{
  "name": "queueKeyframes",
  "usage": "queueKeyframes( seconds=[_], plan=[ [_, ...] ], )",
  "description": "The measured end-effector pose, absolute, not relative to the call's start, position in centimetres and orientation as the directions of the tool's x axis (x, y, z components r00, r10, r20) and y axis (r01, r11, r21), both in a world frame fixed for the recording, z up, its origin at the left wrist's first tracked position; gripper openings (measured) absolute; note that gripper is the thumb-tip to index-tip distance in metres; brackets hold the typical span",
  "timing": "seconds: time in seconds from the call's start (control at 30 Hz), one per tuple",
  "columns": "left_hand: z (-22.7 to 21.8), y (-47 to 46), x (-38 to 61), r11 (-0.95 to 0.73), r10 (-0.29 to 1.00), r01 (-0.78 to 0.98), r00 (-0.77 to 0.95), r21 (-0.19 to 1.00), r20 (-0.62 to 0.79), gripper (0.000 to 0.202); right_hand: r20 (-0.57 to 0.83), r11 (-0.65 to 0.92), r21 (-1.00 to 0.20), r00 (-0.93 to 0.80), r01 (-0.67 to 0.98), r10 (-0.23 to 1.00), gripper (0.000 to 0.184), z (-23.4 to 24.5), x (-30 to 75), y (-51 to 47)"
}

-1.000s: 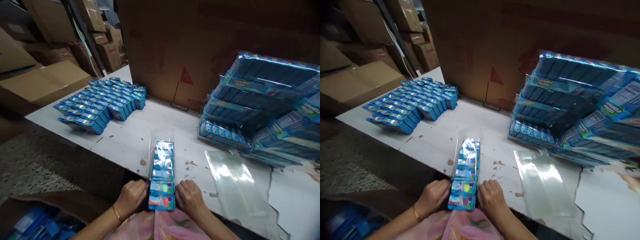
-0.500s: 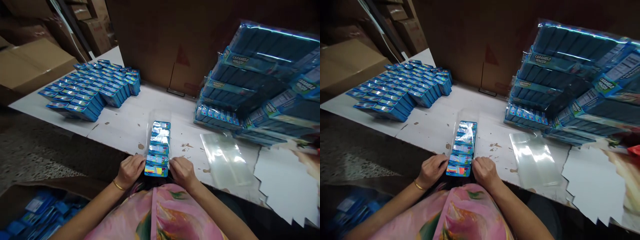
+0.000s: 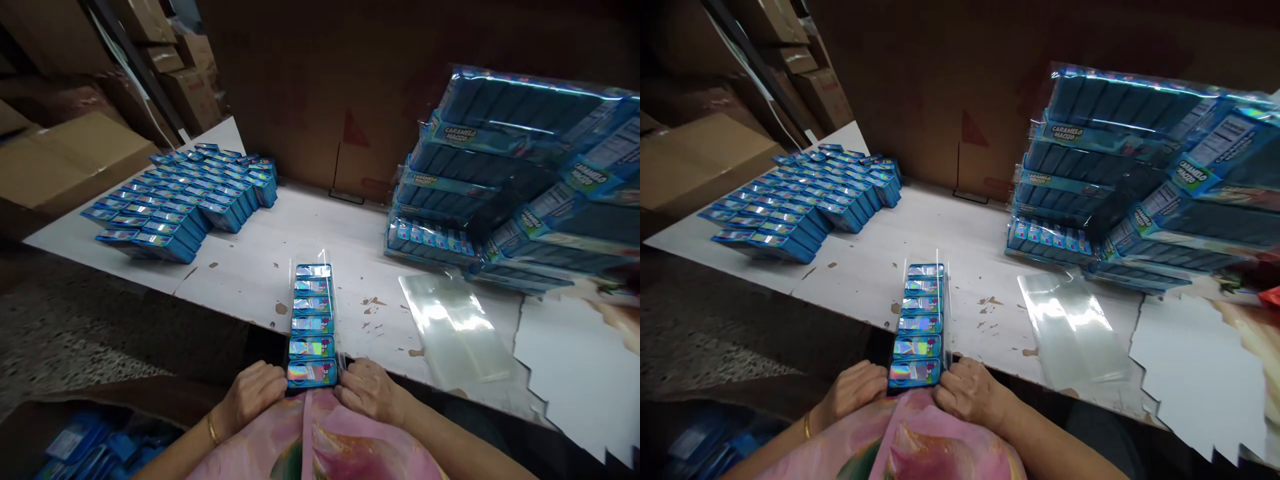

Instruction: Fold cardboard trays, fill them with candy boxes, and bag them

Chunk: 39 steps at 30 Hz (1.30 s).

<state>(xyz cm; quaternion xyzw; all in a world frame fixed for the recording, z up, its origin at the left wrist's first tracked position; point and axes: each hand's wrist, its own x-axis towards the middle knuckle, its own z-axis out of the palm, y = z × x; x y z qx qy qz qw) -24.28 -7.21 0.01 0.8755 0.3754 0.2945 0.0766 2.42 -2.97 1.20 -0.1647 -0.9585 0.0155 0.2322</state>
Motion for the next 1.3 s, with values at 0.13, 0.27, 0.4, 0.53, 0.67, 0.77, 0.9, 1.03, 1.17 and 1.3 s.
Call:
queueKeyframes(
  seconds=[0.13,0.27,0.4,0.53,0.67,0.77,0.9,1.03,1.17,1.3],
  plan=[
    [-0.2,-4.7,-25.1,-0.514,0.836,0.764,0.343,0.39,0.428,0.005,0.424,0.893,-0.126,-0.79,0.432,0.442,0.01,1.2,0.1,-1.5],
    [-0.9,-1.7,-27.6,-0.244,0.886,0.848,-0.003,0.471,0.464,0.007,0.426,0.85,-0.15,-0.743,0.505,0.517,0.011,1.1,-5.0,0.1],
    [-1.7,0.5,-30.3,-0.11,0.818,0.87,-0.195,0.48,0.541,0.017,0.387,0.85,-0.135,-0.762,0.51,0.519,0.013,1.7,-10.2,0.5],
    [-1.8,1.1,-31.6,-0.11,0.813,0.885,-0.182,0.452,0.553,0.02,0.338,0.871,-0.177,-0.803,0.457,0.49,0.014,2.3,-13.2,-0.4],
    [-2.3,-0.6,-31.5,0.016,0.829,0.744,-0.384,0.668,0.407,0.028,0.324,0.817,-0.454,-0.788,0.355,0.523,0.023,2.3,-11.7,-0.1],
    [-3.6,-2.7,-30.0,0.251,0.787,0.268,-0.616,0.93,-0.035,0.043,0.341,0.656,-0.674,-0.646,0.339,0.683,0.031,2.4,-8.2,2.6],
    [-5.4,-4.4,-26.9,0.351,0.759,-0.405,-0.405,0.844,-0.51,0.033,0.368,0.441,-0.744,-0.243,0.502,0.898,0.03,2.1,-4.4,9.1],
    [-6.3,-4.1,-24.9,0.222,0.702,-0.588,-0.457,0.778,-0.546,0.031,0.247,0.296,-0.771,-0.163,0.564,0.955,0.048,1.3,-3.5,15.2],
    [-7.2,-3.8,-23.6,0.191,0.649,-0.628,-0.495,0.754,-0.577,0.031,-0.034,0.061,-0.887,-0.195,0.458,0.98,0.052,0.8,-4.0,17.9],
    [-8.1,-3.6,-22.9,0.229,0.605,-0.525,-0.583,0.82,-0.543,0.029,-0.159,-0.053,-0.936,-0.283,0.347,0.946,0.039,1.2,-4.1,17.4]
  ],
)
